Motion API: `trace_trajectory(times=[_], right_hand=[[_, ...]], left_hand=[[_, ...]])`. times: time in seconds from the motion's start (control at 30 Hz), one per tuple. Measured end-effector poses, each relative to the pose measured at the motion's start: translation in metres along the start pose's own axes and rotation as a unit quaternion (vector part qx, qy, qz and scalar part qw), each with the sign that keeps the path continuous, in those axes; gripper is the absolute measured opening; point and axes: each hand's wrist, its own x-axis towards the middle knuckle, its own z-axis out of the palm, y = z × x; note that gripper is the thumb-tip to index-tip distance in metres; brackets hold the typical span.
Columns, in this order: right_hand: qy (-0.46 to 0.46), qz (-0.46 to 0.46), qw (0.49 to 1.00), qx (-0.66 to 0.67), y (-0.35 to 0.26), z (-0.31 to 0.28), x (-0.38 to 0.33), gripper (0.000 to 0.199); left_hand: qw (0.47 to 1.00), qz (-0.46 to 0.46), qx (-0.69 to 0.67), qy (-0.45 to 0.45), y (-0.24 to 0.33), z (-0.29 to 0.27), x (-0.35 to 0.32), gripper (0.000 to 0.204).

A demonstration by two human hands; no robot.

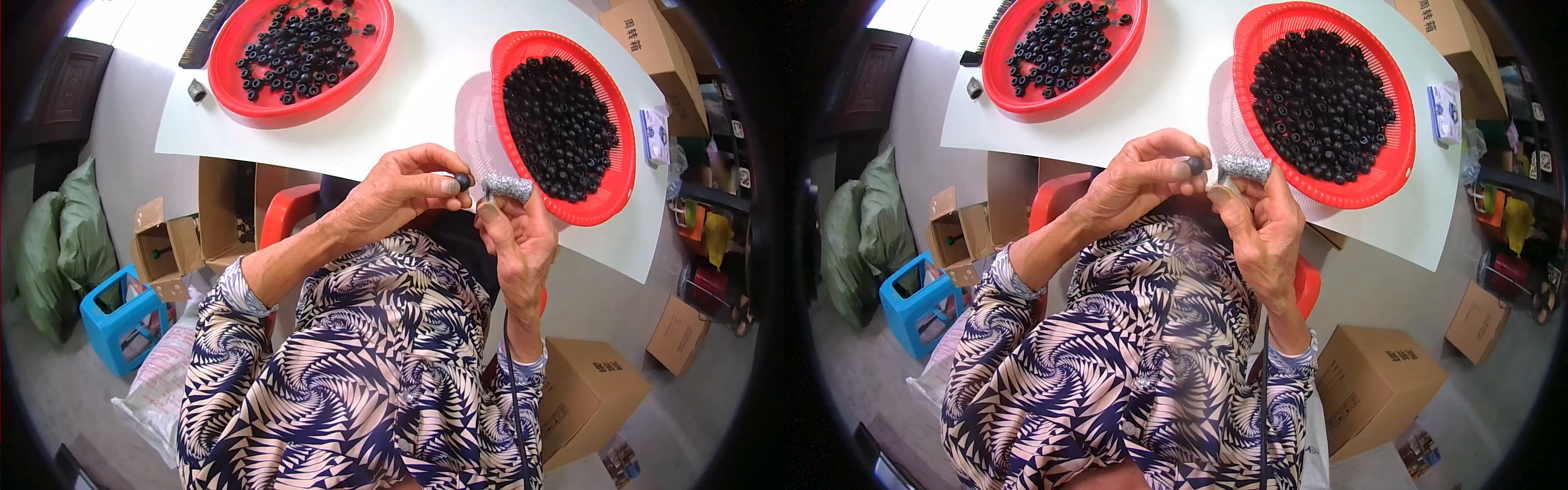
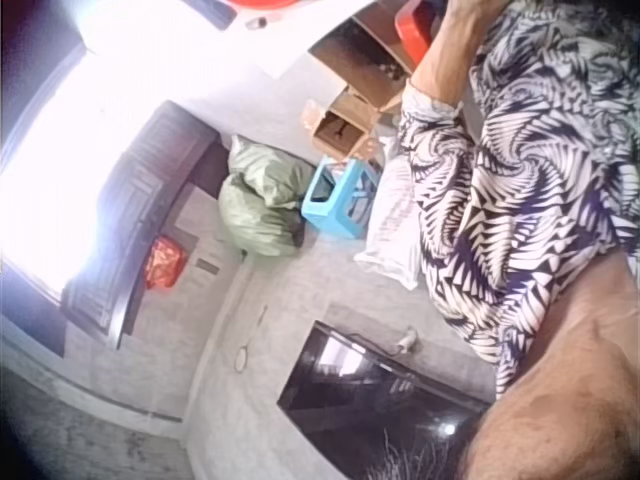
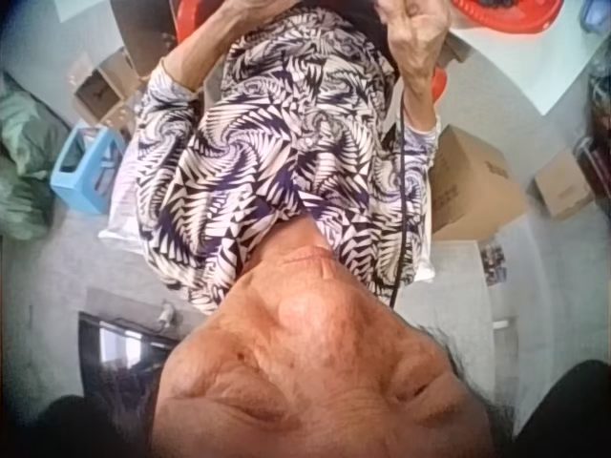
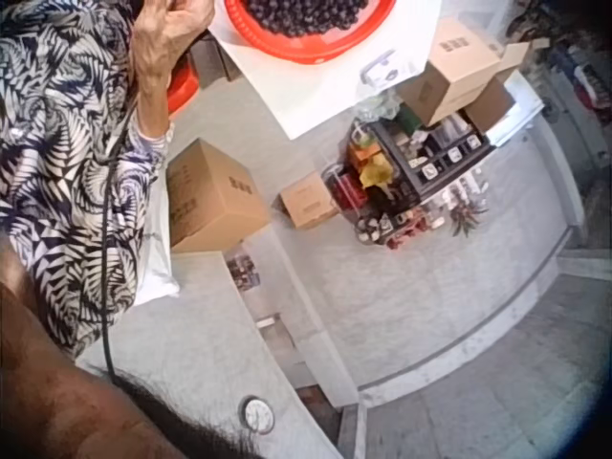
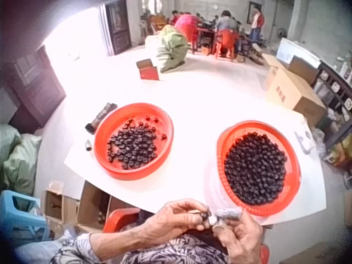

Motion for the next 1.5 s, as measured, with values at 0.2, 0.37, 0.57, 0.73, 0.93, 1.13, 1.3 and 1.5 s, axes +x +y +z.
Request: trace_trajectory(times=[0.2, 0.37, 0.57, 0.73, 0.93, 1.13, 1.3, 1.5], right_hand=[[-0.011, 0.010, 1.000, -0.002, 0.007, -0.005, -0.002, 0.028], [-0.017, -0.002, 0.999, -0.040, 0.005, -0.007, -0.005, 0.027], [-0.017, -0.001, 0.999, -0.044, 0.010, -0.009, -0.003, 0.023], [-0.023, -0.004, 0.999, -0.048, 0.012, -0.010, -0.004, 0.024], [-0.030, 0.013, 0.999, -0.039, 0.010, -0.011, -0.003, 0.022], [-0.029, 0.006, 0.999, -0.031, 0.009, -0.007, -0.001, 0.021], [-0.033, 0.010, 0.999, -0.040, 0.008, -0.006, 0.000, 0.021], [-0.021, 0.017, 0.998, -0.058, 0.010, -0.008, 0.000, 0.022]], left_hand=[[1.000, 0.006, 0.013, 0.005, 0.003, 0.000, -0.001, 0.020], [0.999, 0.019, 0.026, -0.021, 0.003, -0.002, -0.001, 0.017], [0.997, 0.019, 0.072, 0.013, 0.001, -0.004, -0.001, 0.015], [0.996, 0.018, 0.082, 0.014, 0.000, -0.003, -0.001, 0.017], [0.995, 0.003, 0.096, 0.015, -0.001, -0.001, 0.000, 0.019], [0.992, 0.016, 0.122, 0.027, 0.002, 0.002, -0.002, 0.018], [0.991, 0.029, 0.128, 0.031, 0.005, -0.001, -0.003, 0.016], [0.973, 0.099, 0.199, 0.054, 0.021, -0.001, 0.001, 0.014]])
